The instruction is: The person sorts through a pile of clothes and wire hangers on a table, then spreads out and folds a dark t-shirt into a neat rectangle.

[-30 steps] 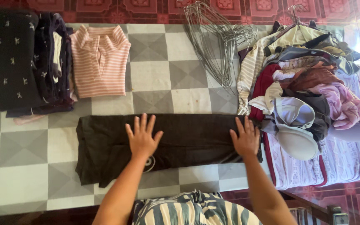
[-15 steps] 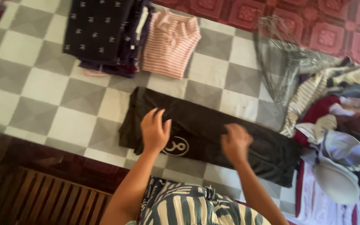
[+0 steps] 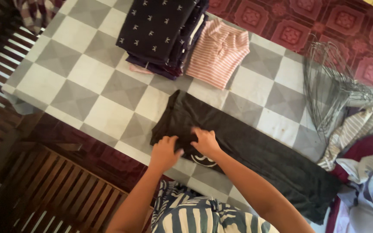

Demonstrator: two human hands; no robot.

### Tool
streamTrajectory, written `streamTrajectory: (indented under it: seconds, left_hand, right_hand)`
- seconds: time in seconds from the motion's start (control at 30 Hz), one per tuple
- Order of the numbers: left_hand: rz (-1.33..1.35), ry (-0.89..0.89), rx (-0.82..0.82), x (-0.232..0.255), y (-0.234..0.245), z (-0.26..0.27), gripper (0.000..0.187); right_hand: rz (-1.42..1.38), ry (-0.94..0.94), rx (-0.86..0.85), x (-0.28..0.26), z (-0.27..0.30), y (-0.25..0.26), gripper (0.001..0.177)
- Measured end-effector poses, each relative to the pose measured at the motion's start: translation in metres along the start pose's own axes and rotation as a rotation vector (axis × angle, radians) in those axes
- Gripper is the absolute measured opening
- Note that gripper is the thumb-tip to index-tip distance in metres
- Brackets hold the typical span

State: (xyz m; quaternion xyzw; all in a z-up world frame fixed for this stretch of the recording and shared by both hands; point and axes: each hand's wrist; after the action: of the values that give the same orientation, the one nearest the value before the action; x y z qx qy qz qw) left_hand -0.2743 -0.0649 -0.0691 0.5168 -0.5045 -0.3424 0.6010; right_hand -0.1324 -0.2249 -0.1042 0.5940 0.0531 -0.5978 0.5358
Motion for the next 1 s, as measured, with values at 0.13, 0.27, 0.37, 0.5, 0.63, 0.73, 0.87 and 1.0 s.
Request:
streamTrajectory:
  seconds: [0.13,0.27,0.37,0.5,0.63,0.73,0.87,1.0]
  left_hand:
    - [-0.145,-0.095,-0.19,-0.001,0.011,0.007,0.083]
    - [-0.028,-0.122,-0.08,-0.024,-0.02,-0.003,0.049]
    - [0.375,0.076,-0.045,-0.034,-0.036,-0.032,0.033]
    - [0.438,0.092,0.322,-0.029,-0.059,-0.092,0.025]
    - [0.283,0.263,0.13,-0.012,-0.083,-0.121,0.025]
    - [0.135,0.259,0.062,-0.006,-0.088,-0.118,0.029]
    - [0.047,0.226,0.01,-0.011,-0.076,-0.116,0.045]
    - [0.004,0.21,0.11,-0.026,-0.061,-0.114,0.046]
  right_hand:
    - [-0.141,0.213,-0.223,0.028,-0.005,0.012,0.039]
    - [-0.372,0.067,-0.268,0.042,-0.014,0.044,0.032]
    - [-1.032,-0.209,-0.005,0.055,-0.021,0.051,0.03]
    - [-1.152,-0.452,0.173,0.074,-0.027,0.038,0.028]
    - [-0.981,-0.4,0.284,0.077,-0.031,0.032,0.028]
    - [-0.746,-0.313,0.369,0.063,-0.021,0.027,0.032]
    - [-0.478,-0.175,0.472,0.045,-0.004,0.025,0.044]
    - [-0.313,-0.108,0.454,0.027,0.002,0.033,0.053]
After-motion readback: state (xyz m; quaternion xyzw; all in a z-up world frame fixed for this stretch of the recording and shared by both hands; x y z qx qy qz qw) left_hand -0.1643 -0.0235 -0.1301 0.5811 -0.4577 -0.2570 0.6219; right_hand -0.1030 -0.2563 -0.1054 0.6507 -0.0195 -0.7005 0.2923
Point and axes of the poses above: each hand's wrist, its own z-axis away from the middle knuckle, its own y-axis out of the back of the hand, x = y × z, and after that the axes turned 15 degrees about -z, right-handed
